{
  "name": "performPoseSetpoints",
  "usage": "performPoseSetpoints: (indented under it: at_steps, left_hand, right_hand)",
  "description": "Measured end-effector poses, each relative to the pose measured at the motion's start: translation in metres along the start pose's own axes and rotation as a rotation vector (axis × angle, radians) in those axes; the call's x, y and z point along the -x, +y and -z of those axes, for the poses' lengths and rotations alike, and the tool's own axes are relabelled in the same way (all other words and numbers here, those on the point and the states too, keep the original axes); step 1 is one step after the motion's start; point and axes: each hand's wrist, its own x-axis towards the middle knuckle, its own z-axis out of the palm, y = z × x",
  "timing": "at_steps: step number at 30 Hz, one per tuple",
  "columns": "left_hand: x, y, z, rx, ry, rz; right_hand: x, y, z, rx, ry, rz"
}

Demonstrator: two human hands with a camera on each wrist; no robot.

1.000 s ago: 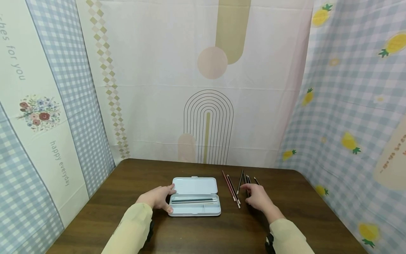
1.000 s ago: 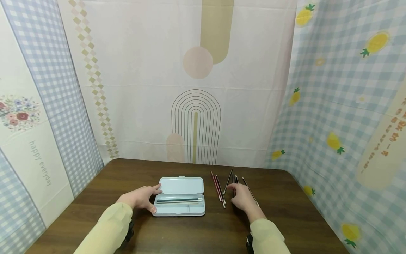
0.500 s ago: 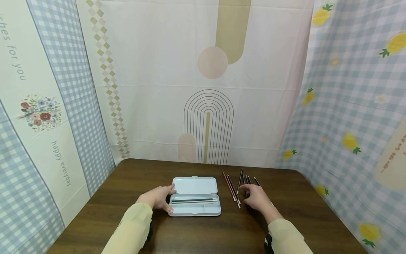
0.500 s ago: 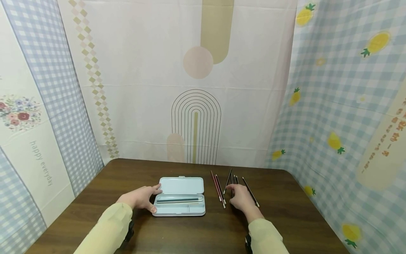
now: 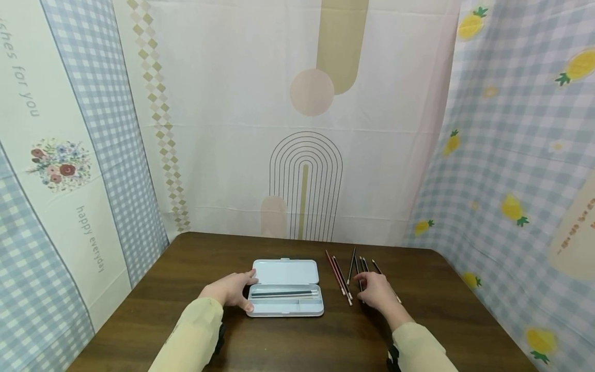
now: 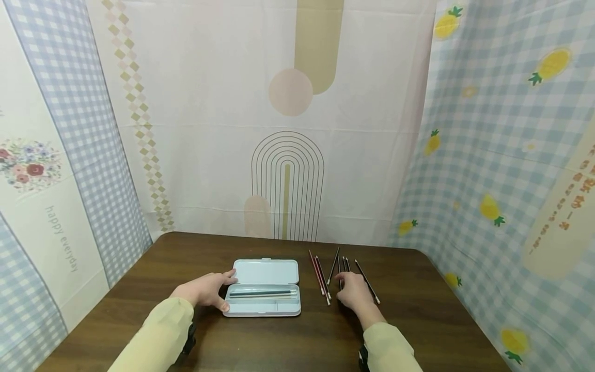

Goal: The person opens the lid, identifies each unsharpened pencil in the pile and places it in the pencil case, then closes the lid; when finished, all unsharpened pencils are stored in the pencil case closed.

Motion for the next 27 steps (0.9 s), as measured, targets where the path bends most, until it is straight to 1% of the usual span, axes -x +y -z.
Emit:
performPoseSetpoints:
  at_steps: [5,10,18,27]
  left_hand:
    - [0.0011,0.0019,0.0034,-0.002,0.002,-0.001]
    - [0.0003,0.0028,0.0019,-0.005,0.003,0.002]
    - [-0.0022,0.0024,-0.0020,0.003,0.009,0.022]
    - [-0.0059,0.0022,-0.0017,-0.005,0.013,0.026]
  right_hand:
    - [0.0016,-0.0011,-0.0001,0.008,0.019,-0.002]
    - [0.0034,0.0000,-0.0011,0.010,0.049,-0.010]
    - [0.0038,0.0023,-0.0003,-0.015,0.061,-0.070]
    - [0.0005,0.0048,0.0036,-0.011,0.071,-0.103]
